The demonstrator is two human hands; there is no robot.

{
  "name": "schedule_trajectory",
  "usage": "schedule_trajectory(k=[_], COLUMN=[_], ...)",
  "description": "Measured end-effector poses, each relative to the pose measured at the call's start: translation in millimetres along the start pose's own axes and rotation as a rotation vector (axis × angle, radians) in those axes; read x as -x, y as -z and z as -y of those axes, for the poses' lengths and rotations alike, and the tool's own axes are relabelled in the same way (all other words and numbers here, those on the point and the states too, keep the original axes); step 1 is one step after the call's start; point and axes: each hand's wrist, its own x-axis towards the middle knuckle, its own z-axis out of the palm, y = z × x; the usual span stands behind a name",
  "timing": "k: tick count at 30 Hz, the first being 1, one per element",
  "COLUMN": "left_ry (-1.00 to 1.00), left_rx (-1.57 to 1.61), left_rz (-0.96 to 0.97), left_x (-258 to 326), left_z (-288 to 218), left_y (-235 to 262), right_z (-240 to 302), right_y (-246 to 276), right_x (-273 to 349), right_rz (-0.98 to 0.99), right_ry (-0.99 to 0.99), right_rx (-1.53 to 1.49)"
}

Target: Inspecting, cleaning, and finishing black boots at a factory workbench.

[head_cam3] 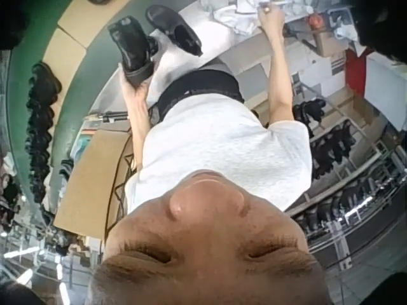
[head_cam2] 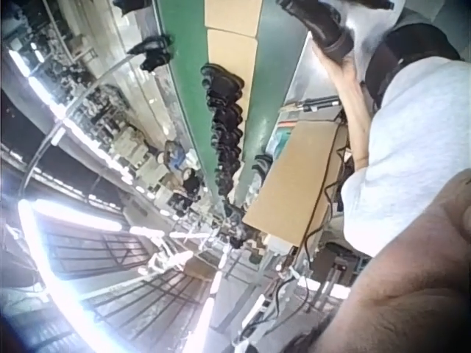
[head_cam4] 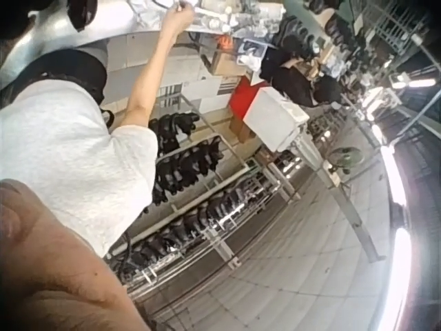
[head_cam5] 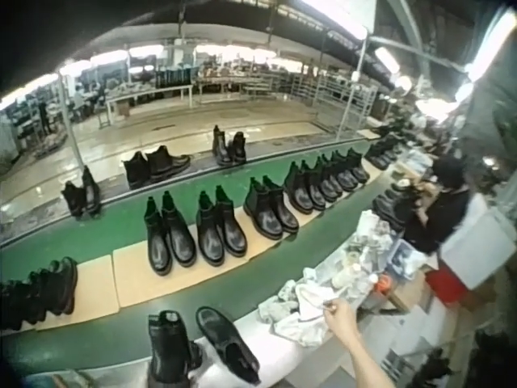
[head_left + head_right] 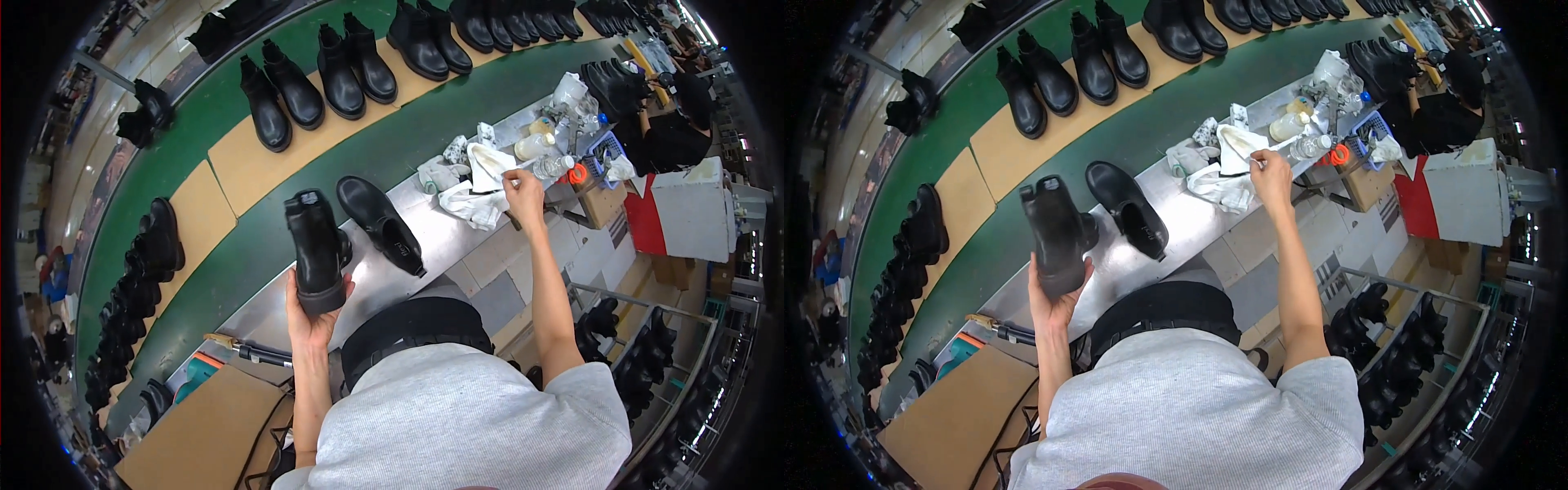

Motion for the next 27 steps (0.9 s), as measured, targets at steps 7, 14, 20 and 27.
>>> schedule_trajectory(k=[7,14,20,27], left_ry=[-0.379,-0.504,-0.519,-0.46], left_rx=[-0.083,-0.311,-0.4,-0.505], left_rz=[-0.134,-0.172,-0.235,-0.274], left_x=[10,-7,-19,-15], left_z=[22,26,19,-9], left_y=[-29,-45,-35,-41], right_z=[13,2,47,-25], right_y=[-21,-66,28,99], right_x=[26,42,29,54], right_rz=[0.593,0.296,0.529,0.391], right_ry=[0.205,0.327,0.101,0.271], right_rx=[0.088,0.125,-0.409,-0.161])
